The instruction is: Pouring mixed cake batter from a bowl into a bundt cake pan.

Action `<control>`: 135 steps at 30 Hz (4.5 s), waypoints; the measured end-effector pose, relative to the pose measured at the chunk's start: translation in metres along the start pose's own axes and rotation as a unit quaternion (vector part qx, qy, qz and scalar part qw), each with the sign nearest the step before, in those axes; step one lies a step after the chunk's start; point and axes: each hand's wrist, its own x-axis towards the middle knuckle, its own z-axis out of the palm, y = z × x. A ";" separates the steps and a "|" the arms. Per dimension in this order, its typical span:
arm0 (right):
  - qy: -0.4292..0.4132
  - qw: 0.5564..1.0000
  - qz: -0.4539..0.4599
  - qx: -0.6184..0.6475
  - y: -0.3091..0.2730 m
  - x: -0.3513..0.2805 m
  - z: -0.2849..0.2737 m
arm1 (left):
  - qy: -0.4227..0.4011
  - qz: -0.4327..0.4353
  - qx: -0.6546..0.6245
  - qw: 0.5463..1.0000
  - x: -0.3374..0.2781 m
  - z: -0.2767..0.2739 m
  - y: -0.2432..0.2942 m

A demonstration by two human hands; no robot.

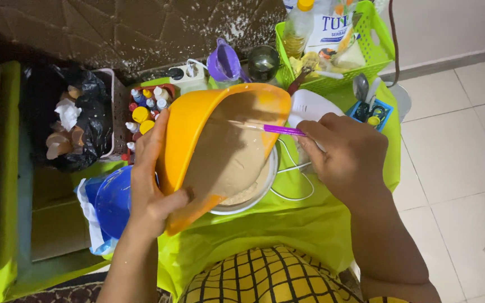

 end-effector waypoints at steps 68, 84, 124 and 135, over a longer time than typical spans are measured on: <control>0.074 0.994 -0.078 0.028 -0.041 0.090 0.100 | 0.119 0.079 0.107 0.984 0.037 -0.074 -0.044; 0.077 0.990 -0.119 -0.017 -0.060 0.082 0.094 | 0.136 0.056 0.083 0.986 0.001 -0.086 -0.038; 0.167 0.963 -0.176 -0.113 -0.053 0.089 0.141 | 0.143 0.020 -0.058 0.988 0.030 -0.069 -0.104; 0.116 0.960 -0.231 -0.108 -0.040 0.092 0.130 | 0.156 0.038 -0.070 0.985 0.031 -0.068 -0.107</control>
